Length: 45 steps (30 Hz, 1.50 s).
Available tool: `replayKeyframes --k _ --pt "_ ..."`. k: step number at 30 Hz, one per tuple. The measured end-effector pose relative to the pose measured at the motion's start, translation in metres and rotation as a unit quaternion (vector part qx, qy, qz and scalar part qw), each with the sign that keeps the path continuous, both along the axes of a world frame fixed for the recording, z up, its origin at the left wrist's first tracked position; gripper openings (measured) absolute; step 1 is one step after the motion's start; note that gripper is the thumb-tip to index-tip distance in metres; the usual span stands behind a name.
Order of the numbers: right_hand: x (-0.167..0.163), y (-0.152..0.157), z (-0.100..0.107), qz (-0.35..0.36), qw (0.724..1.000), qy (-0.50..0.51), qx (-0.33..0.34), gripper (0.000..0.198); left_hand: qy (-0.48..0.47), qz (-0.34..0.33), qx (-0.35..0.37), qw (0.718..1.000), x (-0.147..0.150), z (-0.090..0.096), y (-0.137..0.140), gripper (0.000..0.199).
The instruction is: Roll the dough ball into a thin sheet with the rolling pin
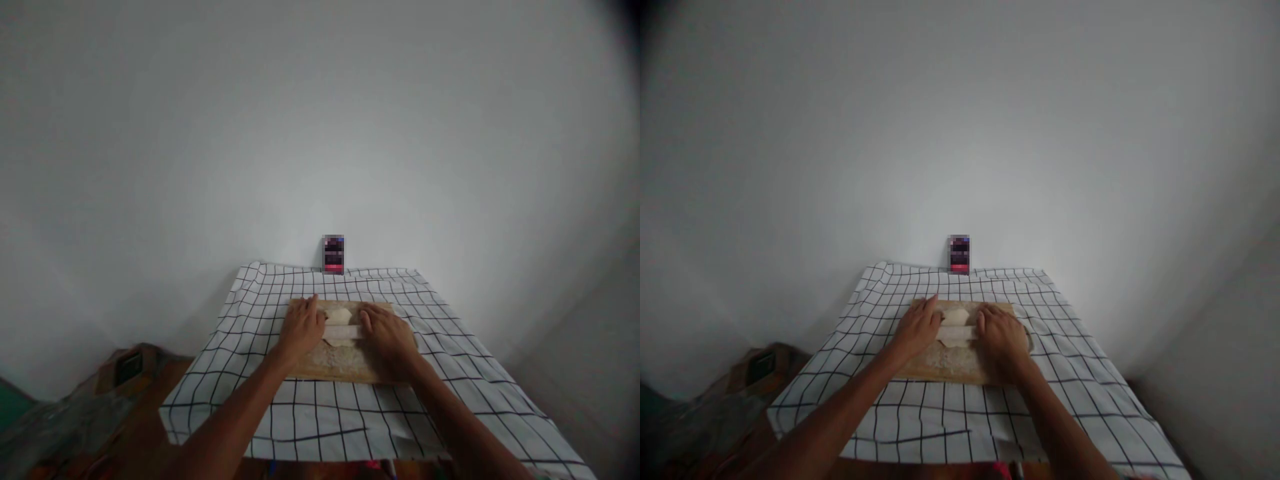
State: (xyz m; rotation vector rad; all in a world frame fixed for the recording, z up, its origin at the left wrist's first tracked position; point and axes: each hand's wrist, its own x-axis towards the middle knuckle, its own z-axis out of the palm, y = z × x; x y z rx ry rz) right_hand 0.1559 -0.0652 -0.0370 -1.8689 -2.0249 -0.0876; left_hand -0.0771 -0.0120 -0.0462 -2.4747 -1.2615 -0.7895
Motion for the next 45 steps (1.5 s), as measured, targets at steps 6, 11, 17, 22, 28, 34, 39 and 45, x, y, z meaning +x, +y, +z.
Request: replayKeyframes --k 6,11,17,22,28,34,39,45 --pt "0.003 -0.031 -0.020 0.067 0.995 0.007 0.071 0.045 -0.029 0.004 -0.061 0.998 -0.006 -0.013 -0.041 0.048" --pt "0.001 -0.053 -0.019 0.085 0.992 0.067 0.064 0.036 -0.060 -0.004 -0.263 0.963 -0.006 0.010 -0.034 0.049" --pt "-0.003 -0.052 -0.016 0.053 0.992 0.088 0.075 0.030 -0.068 -0.044 -0.301 0.950 0.005 0.041 0.005 0.053" --pt "-0.002 -0.047 -0.021 0.040 0.992 0.093 0.076 0.028 -0.039 -0.066 -0.293 0.953 0.014 0.043 0.022 0.068" --pt "-0.002 -0.052 -0.018 0.036 0.992 0.106 0.063 0.030 -0.025 -0.081 -0.274 0.958 0.012 0.027 0.024 0.076" --pt "0.000 -0.054 -0.015 0.045 0.993 0.107 0.032 0.031 -0.037 -0.079 -0.282 0.956 0.009 0.026 0.018 0.074" --pt "0.000 -0.054 -0.017 0.045 0.993 0.103 0.041 0.030 -0.046 -0.058 -0.278 0.958 0.009 0.030 0.013 0.069" --pt "0.000 -0.055 -0.018 0.043 0.992 0.101 0.053 0.029 -0.037 -0.068 -0.284 0.956 0.006 0.026 0.016 0.071"
